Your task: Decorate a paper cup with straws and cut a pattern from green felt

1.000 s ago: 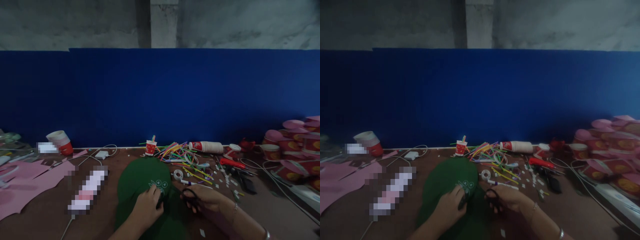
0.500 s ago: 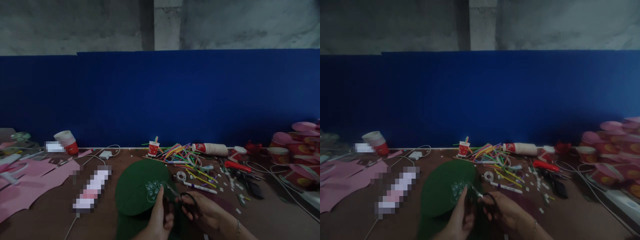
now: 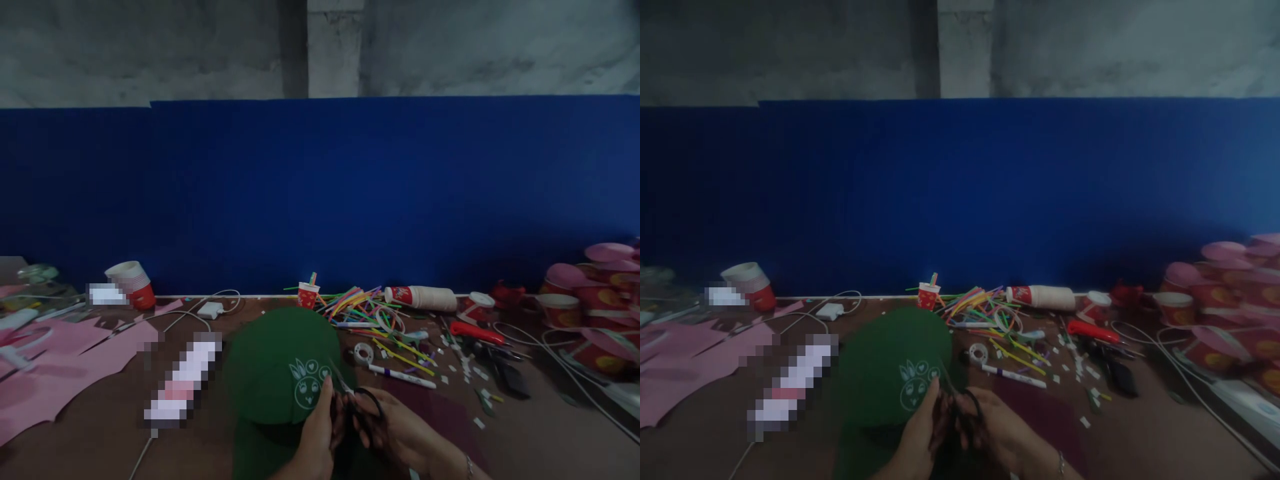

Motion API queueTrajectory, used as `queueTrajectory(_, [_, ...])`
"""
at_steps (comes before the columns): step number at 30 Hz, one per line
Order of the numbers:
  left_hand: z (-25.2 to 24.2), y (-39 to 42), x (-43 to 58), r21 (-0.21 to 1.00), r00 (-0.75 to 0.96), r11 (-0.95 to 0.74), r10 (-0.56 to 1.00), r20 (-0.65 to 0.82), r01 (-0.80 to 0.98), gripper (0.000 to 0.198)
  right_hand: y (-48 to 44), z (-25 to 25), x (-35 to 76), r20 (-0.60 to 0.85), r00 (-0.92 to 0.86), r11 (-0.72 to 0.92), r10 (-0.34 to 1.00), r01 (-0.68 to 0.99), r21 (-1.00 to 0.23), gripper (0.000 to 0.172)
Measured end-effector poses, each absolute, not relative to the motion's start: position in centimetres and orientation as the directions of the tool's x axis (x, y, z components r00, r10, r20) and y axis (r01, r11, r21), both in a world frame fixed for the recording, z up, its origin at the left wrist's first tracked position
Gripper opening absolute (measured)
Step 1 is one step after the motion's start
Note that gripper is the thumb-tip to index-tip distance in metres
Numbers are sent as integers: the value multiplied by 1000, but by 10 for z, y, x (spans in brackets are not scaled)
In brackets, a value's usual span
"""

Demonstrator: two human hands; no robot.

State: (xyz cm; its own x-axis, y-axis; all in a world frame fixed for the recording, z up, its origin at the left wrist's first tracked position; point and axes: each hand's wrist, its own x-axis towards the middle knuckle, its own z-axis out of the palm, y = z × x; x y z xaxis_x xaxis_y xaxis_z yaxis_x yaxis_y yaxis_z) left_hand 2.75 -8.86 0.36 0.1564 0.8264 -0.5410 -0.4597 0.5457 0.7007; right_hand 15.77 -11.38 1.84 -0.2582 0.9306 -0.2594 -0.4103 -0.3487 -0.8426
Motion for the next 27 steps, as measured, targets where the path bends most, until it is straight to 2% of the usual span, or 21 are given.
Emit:
queueTrajectory(3, [6, -87, 26, 709, 220, 543, 837, -502, -449, 48, -115, 19, 158, -238, -246, -320, 939, -382, -867, 36])
queueTrajectory(8, [10, -86, 25, 736, 233, 510, 859, -455, -444, 52, -115, 19, 158, -237, -256, -320, 937, -358, -877, 35])
queueTrajectory(15, [10, -83, 22, 715, 208, 525, 848, -488, -461, 48, -123, 22, 173, -312, -350, -419, 883, -288, -861, 36])
queueTrajectory(17, [13, -83, 22, 717, 219, 526, 848, -482, -457, 48, -129, 28, 182, -339, -397, -450, 853, -229, -863, 33])
queueTrajectory(20, [17, -85, 23, 738, 206, 489, 870, -447, -465, 48, -136, 40, 197, -371, -365, -465, 854, -216, -859, 22])
queueTrajectory(22, [20, -87, 23, 729, 188, 471, 879, -439, -498, 48, -140, 47, 209, -414, -417, -498, 809, -112, -860, 22])
queueTrajectory(25, [21, -91, 23, 700, 219, 503, 861, -460, -506, 47, -143, 55, 232, -490, -541, -490, 684, 158, -857, 27])
queueTrajectory(26, [21, -92, 24, 694, 234, 519, 852, -469, -499, 47, -144, 57, 240, -503, -547, -479, 670, 199, -855, 27])
queueTrajectory(27, [21, -94, 25, 690, 243, 530, 845, -476, -492, 47, -142, 59, 246, -491, -515, -478, 702, 169, -862, 25])
